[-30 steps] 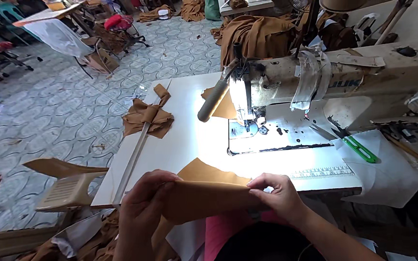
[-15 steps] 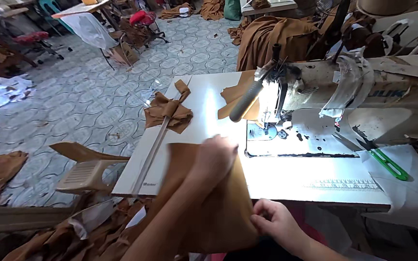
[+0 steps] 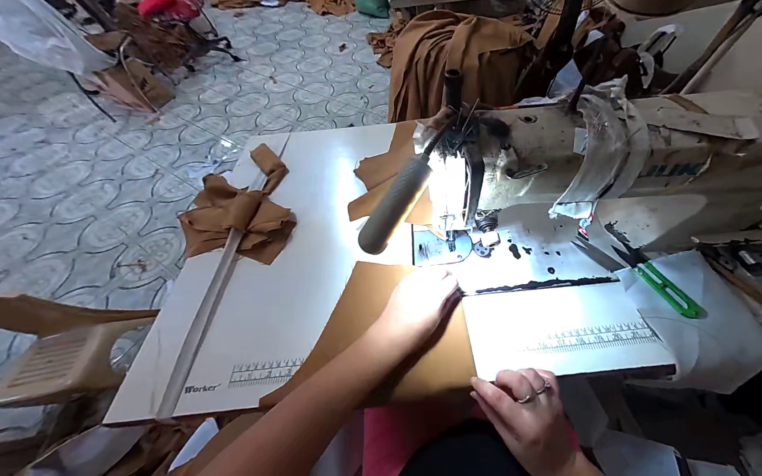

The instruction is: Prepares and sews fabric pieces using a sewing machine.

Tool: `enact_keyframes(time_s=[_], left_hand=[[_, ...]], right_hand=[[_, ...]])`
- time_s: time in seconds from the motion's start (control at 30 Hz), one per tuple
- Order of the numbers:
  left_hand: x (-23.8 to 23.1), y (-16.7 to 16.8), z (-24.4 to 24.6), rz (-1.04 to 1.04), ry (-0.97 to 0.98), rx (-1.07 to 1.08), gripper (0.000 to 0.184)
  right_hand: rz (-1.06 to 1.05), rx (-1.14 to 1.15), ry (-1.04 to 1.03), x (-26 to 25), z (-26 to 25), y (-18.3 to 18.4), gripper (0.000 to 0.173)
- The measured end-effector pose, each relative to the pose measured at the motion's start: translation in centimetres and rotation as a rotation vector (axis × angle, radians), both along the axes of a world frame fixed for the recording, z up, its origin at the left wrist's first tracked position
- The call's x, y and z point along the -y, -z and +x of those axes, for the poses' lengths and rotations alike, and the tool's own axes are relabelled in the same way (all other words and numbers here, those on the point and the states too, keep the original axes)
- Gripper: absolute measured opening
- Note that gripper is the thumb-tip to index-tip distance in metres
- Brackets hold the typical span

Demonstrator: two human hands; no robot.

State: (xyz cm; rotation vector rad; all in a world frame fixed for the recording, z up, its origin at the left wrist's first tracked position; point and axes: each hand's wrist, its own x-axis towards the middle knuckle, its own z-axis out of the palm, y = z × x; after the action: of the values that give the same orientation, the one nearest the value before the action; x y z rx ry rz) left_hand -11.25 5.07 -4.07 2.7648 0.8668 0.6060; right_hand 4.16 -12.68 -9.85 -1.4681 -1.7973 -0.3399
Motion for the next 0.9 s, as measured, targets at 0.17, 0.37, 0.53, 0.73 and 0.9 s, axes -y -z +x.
enact_keyframes(time_s=[0.17,0.37,0.53,0.73,0.9], left_hand=[[2.4,0.8,-1.3,-0.053,-0.086,0.013,0.046],[-1.3,0.2,-0.9,-0.158,-0.024,-0.004,0.046],[-2.2,0.1,-0.6,-0.135,-0.005,0.041,0.044],[-2.8,0.4,-0.5,-0.113,0.028,0.074,0.045],[-2.7,0.3,-0.6,-0.141,0.021,0.052,0.045]], right_hand=[[-0.027,0.077,-0.133,-1.5,2.2,-0.8,0.025],[-0.192,0.152,-0.157,-4.0,2.0,-3.2,0.039],[-0.199,0.111,-0.130,-4.5,2.2,-2.6,0.036],[-0.210,0.102,-0.110,-4.5,2.1,-2.6,0.034],[-0.209,0.125,-0.107,-4.6,2.1,-2.8,0.035]])
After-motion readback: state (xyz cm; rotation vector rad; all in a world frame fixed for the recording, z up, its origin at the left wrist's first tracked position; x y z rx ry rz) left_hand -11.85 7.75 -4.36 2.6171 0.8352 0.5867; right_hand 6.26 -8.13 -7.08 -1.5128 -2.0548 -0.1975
